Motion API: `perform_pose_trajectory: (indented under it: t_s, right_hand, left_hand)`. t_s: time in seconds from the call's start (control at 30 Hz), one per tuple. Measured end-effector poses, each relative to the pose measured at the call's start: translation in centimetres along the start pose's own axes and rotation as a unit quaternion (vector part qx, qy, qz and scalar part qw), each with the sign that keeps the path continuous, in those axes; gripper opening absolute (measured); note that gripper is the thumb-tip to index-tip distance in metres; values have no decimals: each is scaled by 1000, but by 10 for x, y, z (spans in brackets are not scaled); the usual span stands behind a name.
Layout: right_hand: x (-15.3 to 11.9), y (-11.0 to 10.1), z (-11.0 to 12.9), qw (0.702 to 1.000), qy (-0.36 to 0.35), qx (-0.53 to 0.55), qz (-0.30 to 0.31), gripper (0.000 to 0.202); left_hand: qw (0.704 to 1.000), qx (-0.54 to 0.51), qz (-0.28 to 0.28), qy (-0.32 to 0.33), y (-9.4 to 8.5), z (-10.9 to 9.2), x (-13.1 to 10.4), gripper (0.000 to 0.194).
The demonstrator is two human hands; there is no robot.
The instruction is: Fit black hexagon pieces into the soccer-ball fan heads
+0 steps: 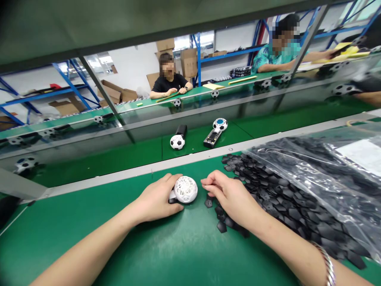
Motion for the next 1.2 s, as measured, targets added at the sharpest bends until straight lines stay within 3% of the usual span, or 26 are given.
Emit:
perform_pose_trajectory:
  t_s: [0.17, 0.33, 0.47, 1.2]
  right_hand:
    - [-3, 5, 10, 996, -57, -61, -36, 14]
    - [-10, 22, 15, 999, -35, 7, 24, 11]
    - [-10, 25, 17, 997, -65, -22, 20, 11]
    - [-2, 33, 8, 999, -17, 40, -14, 13]
  left_hand:
    - [1000, -17, 11, -15, 2, -6, -1, 81]
    - [999, -17, -16, 32, 5, -8, -1, 79]
    - [999, -31, -20, 40, 8, -8, -1, 78]
    - [993, -105, -29, 39, 3, -7, -1, 65]
Point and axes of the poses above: each hand's wrist, its own x-axis towards the middle knuckle, its own y-axis out of the palm, z = x × y, the point moved 3 cm from there along x, towards the middle knuckle, and after that the axes turned 9 degrees about z, right-handed, at the moved point
